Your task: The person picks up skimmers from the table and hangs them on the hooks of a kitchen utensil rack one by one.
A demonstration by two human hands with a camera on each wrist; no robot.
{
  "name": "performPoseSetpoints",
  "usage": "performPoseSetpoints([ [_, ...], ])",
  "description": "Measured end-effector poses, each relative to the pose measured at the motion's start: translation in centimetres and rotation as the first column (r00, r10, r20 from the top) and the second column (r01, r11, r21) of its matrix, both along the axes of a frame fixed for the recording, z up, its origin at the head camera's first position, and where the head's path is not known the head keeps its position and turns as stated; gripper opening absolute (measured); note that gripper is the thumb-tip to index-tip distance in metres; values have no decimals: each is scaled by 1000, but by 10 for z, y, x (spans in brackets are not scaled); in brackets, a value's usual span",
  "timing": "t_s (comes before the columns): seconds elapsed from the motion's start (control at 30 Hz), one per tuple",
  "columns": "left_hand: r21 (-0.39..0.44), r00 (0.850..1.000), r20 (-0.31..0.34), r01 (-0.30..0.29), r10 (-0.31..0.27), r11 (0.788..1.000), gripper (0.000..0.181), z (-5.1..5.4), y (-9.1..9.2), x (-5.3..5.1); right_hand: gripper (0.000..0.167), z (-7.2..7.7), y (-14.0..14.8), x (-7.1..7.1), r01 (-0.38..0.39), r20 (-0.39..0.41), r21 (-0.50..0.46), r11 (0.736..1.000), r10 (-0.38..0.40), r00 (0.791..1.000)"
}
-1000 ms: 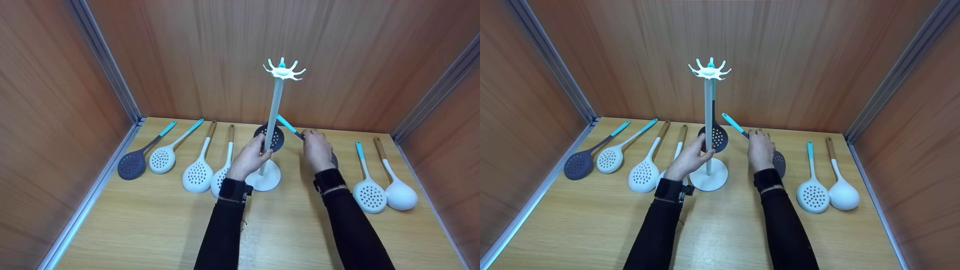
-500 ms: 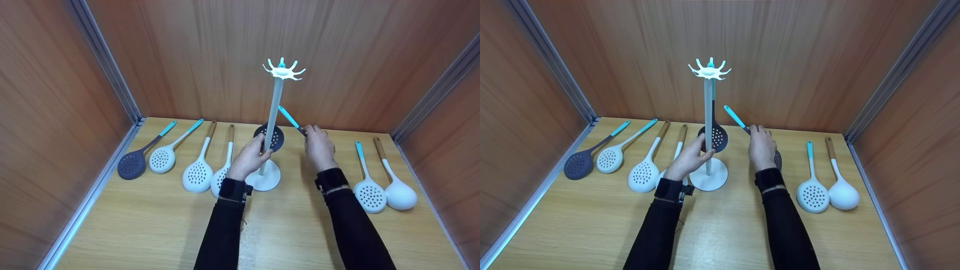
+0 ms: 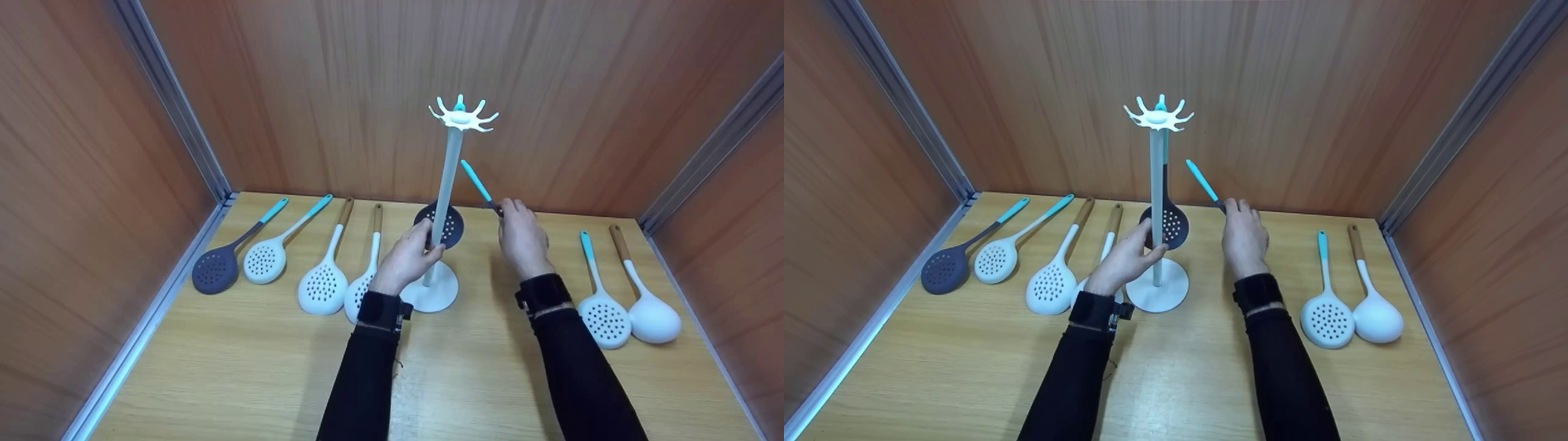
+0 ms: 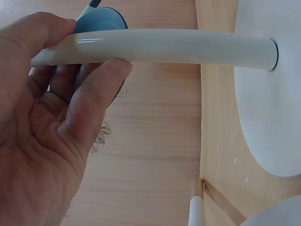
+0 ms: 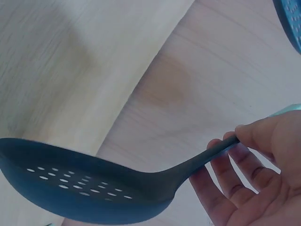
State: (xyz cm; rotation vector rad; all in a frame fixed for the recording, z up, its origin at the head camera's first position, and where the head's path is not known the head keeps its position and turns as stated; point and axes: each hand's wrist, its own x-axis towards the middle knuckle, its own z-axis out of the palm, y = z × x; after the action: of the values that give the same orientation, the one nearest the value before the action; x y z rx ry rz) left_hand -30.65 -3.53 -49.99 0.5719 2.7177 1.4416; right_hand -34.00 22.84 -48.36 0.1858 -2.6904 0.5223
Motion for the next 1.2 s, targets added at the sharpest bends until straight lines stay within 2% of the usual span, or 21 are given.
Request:
performPoseSetpoints([
  [0.23, 3, 1000, 18, -2, 2, 1000, 18, 0, 0, -1, 22, 6, -2, 1, -17, -24, -19, 1000, 16, 1000],
  [0.4, 7, 1000, 26, -2, 2, 1000, 18, -1, 0, -1, 21, 12, -5, 3, -8, 4, -35, 999, 8, 1000],
  [0.7, 7, 1000, -26, 8, -8, 1000, 16, -2, 0, -1, 22, 22, -9, 7, -22, -22, -56, 998, 20, 1000],
  [1.2, 8, 1000, 15, -1, 1, 1000, 18, -1, -1, -1, 30, 44, -15, 15, -73, -93, -112, 991, 62, 994],
])
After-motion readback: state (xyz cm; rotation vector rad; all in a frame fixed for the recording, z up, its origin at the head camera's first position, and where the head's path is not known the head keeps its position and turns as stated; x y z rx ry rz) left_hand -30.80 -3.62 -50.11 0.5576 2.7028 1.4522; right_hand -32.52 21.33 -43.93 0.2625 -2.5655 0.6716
